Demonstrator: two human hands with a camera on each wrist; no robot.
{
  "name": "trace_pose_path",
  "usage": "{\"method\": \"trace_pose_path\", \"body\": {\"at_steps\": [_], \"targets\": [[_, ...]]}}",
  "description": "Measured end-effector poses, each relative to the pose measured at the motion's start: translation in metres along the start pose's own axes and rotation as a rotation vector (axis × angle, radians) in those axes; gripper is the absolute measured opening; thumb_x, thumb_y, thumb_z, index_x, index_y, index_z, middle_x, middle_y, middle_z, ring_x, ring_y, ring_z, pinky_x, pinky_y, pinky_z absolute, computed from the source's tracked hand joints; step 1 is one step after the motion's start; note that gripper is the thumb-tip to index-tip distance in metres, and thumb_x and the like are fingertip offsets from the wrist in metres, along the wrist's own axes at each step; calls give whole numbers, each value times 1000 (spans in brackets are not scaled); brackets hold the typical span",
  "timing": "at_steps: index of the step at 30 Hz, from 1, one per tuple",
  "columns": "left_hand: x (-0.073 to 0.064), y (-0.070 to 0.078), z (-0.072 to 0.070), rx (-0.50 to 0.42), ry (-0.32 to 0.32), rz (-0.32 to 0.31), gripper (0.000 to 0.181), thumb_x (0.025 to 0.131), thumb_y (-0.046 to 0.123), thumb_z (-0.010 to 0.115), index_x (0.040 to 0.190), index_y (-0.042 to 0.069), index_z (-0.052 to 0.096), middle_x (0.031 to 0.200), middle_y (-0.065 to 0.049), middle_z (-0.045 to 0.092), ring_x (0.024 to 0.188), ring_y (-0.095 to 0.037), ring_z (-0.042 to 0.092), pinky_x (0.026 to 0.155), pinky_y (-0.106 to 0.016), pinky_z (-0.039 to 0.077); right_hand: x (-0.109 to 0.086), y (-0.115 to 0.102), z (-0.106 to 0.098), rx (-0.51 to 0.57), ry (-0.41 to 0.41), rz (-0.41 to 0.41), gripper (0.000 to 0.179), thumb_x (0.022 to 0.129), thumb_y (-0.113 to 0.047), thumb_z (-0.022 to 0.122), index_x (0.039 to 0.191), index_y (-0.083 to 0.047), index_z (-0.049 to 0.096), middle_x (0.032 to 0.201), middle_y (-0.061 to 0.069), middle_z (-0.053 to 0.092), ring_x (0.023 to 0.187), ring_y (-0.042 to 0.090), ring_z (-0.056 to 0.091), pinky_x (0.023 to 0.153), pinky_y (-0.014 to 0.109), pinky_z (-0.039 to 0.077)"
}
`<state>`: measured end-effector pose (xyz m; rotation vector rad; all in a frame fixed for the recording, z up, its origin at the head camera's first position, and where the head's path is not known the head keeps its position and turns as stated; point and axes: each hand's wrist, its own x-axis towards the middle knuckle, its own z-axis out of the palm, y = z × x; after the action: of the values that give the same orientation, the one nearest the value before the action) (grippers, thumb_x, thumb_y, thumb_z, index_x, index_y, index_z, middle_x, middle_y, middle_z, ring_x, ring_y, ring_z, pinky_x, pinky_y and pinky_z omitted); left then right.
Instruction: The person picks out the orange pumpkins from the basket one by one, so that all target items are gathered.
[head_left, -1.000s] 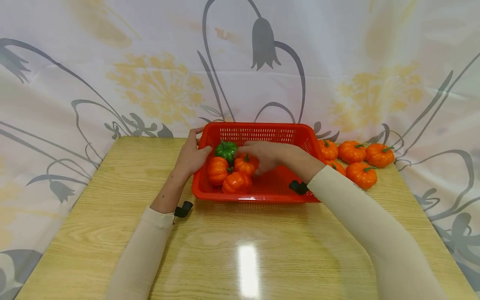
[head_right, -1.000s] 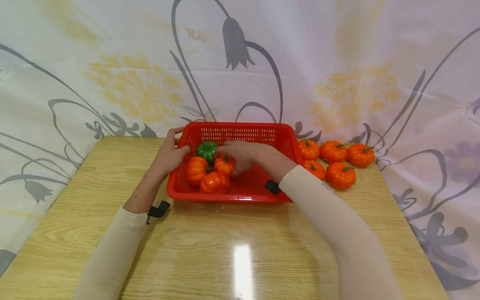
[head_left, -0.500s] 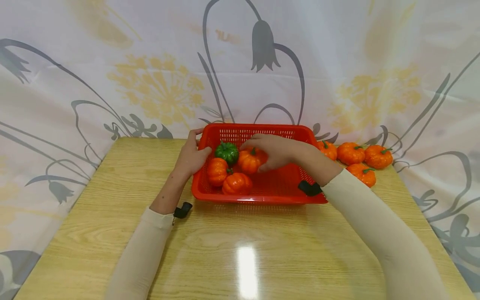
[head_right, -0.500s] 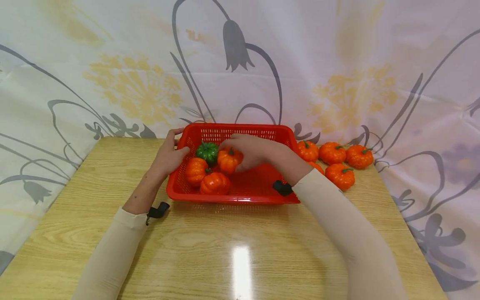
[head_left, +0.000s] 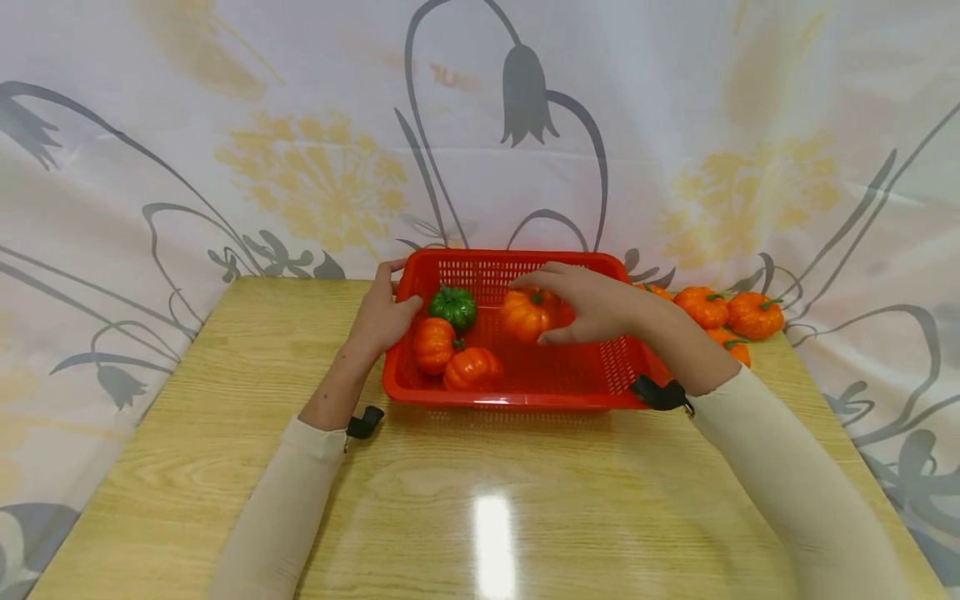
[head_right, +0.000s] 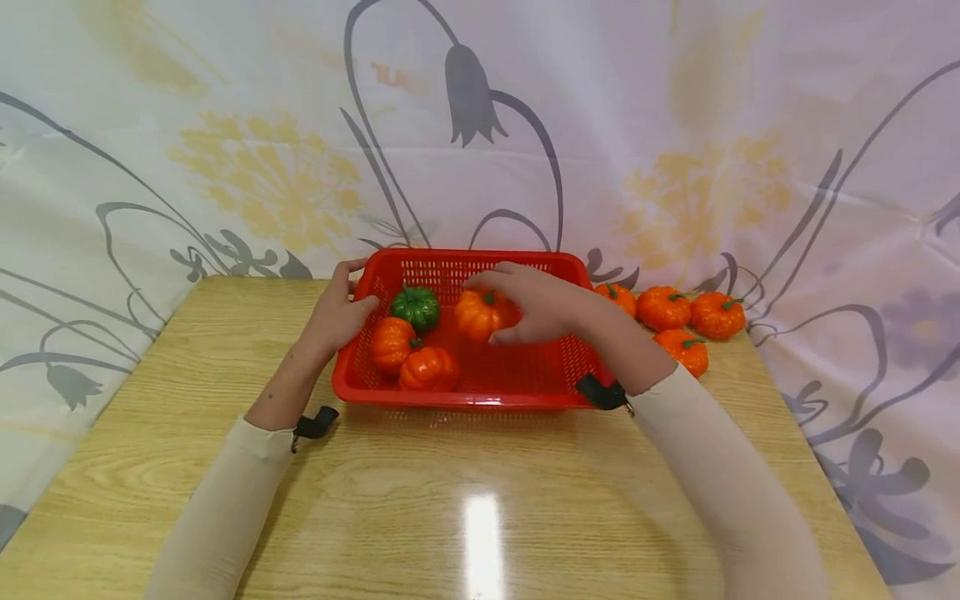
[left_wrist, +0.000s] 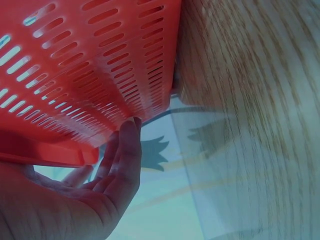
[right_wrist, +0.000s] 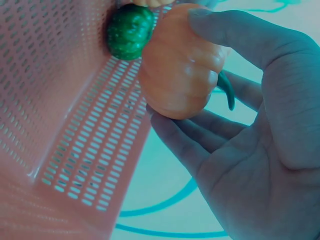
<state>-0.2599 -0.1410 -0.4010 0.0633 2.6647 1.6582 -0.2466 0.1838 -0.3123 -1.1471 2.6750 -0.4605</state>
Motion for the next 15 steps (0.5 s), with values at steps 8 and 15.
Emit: {"method": "trace_pose_path", "body": {"at_steps": [8,15], "targets": [[-2,1,0,5,3,-5,67,102,15,56,164,14,30,131,-22,59,110,-39,66,90,-54,63,-25,3,5,29,100,-31,70,91,-27,84,154,-23,53,141,0,51,111,15,56,94,42,54],[-2,3,-2,3,0,-4,67,102,15,56,164,14,30,132,-22,58,109,-40,67,89,-54,63,-49,5,4,42,210,-58,72,91,-21,84,155,-21,52,141,1,50,107,13,56,91,42,54]]}}
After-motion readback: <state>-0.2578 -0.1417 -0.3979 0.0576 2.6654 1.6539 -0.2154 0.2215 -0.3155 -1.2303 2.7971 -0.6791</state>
